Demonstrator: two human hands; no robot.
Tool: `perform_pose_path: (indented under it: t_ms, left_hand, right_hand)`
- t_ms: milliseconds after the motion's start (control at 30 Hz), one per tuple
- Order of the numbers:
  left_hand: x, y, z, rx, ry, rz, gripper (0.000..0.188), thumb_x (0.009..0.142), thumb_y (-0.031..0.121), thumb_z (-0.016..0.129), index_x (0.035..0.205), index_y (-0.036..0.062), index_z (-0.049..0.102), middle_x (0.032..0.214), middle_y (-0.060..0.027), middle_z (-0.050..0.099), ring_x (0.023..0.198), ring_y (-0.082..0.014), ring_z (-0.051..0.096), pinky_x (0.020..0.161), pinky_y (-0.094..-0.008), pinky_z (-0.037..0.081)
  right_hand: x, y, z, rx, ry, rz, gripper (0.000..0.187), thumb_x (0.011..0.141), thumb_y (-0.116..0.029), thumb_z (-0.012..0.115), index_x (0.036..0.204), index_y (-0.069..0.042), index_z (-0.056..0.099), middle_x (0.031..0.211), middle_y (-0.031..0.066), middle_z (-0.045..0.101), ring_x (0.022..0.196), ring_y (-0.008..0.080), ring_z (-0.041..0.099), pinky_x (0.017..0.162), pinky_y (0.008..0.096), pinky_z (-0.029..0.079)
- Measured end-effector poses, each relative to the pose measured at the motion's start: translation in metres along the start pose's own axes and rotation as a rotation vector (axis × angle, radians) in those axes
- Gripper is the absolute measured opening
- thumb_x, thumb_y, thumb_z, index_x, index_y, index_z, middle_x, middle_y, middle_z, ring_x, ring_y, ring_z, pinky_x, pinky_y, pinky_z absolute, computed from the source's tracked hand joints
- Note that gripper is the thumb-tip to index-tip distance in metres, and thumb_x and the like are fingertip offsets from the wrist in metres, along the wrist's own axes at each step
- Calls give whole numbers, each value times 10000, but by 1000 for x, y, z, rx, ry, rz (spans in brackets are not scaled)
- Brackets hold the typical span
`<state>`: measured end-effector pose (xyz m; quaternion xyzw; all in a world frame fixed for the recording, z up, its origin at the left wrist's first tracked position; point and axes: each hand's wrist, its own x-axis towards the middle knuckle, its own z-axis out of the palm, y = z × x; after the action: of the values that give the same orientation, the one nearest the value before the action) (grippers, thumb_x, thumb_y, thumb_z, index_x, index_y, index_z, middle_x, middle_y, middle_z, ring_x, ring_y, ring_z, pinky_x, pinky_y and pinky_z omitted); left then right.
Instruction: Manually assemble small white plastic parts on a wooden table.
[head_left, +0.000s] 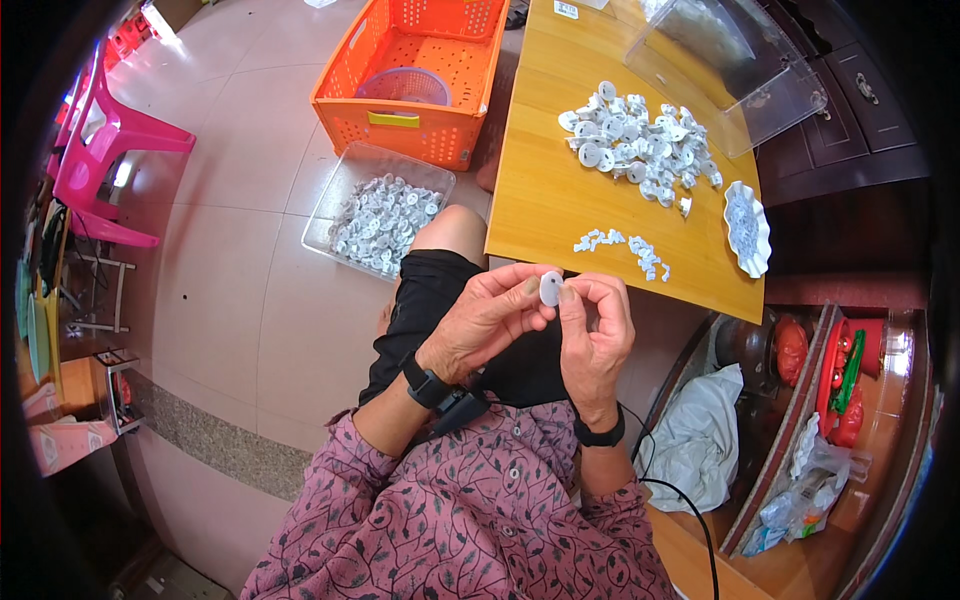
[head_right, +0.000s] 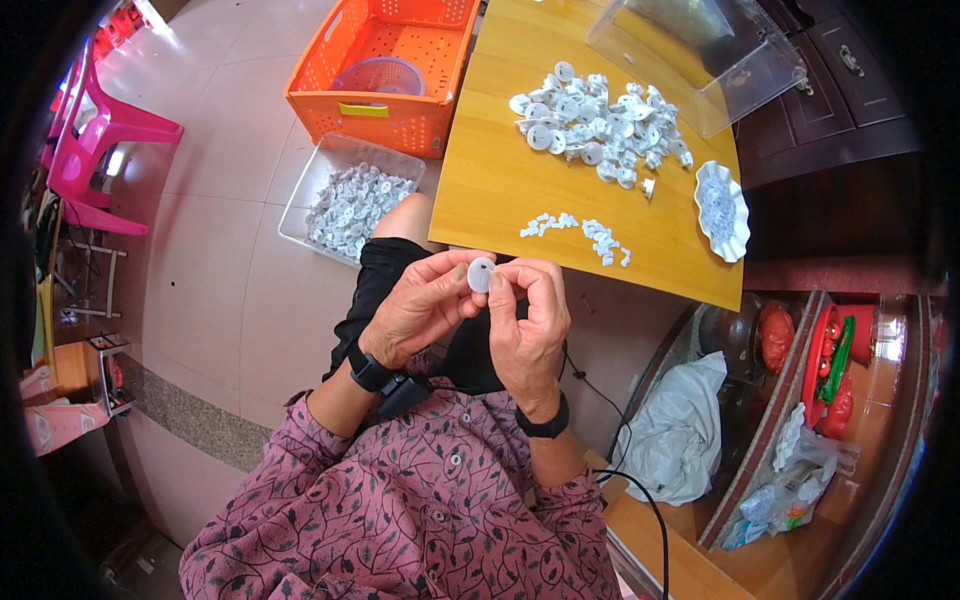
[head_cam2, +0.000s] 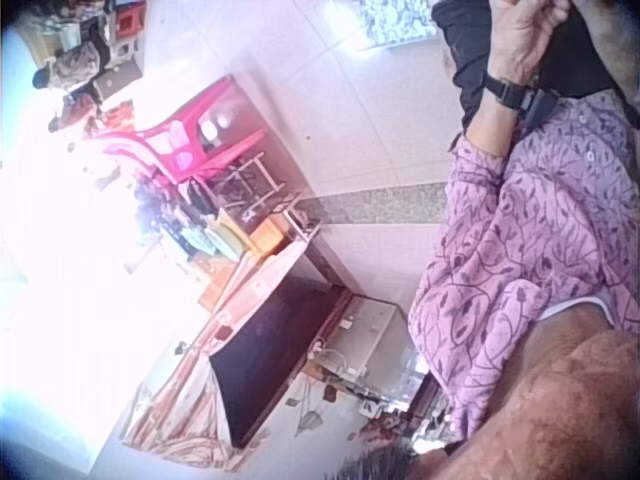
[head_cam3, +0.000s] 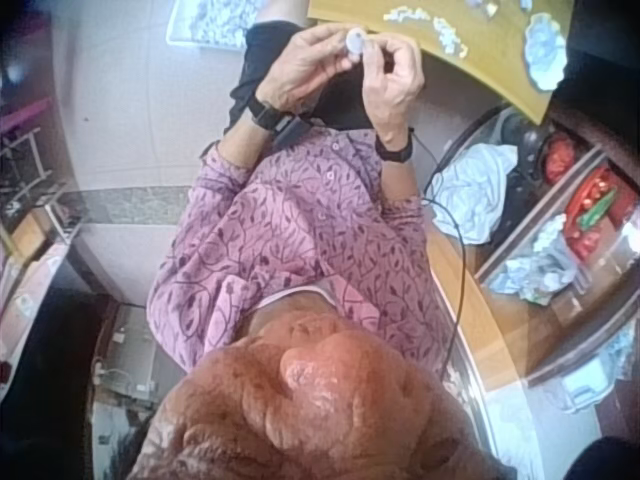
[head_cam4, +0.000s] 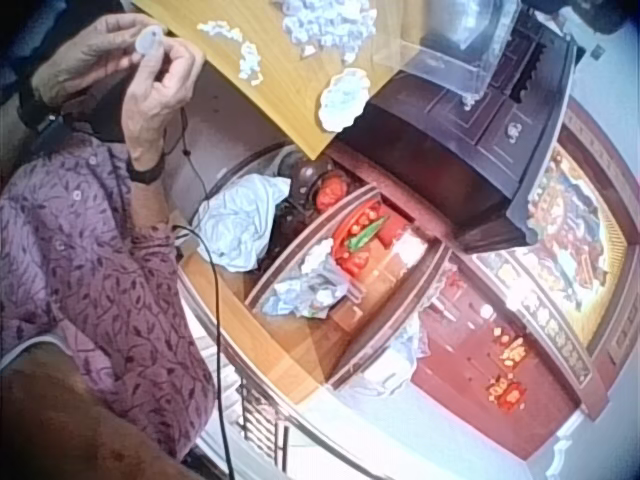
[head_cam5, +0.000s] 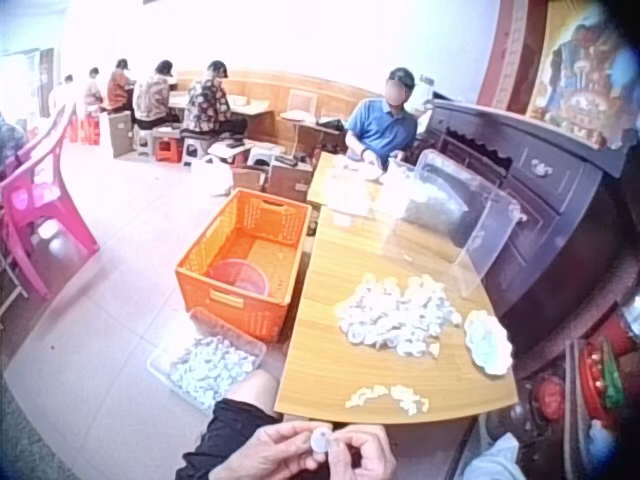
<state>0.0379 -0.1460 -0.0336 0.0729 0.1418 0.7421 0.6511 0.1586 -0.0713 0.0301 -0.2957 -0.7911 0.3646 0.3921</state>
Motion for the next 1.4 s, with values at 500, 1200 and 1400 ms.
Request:
perform_pose_path:
  t_ms: [500,1200,1400]
  left_hand:
    - [1,-2,0,89,24,34,274,993,118,579,1232,-14,609,1106,-91,661,938,-142,654,800,-270,573]
    - [-1,-1,4,181,-4,57,325,934,113,669,1239,12,622,1148,-83,651,1017,-154,634,827,-282,565]
    - [-2,1,5,145,-28,50,339,928,108,671,1247,7,616,1161,-95,648,1033,-170,638,847,-293,574]
  right_hand:
    - [-3,-3,8,-60,23,-27,94,886,-9,677,901,-10,584,904,103,596,727,211,613,620,311,506]
    - [0,-7,2,-60,20,-44,77,902,-15,667,915,1,593,920,99,599,739,176,609,639,296,514]
    - [-1,-7,2,-78,49,-60,78,902,-14,668,918,5,594,932,107,604,761,184,612,658,296,516]
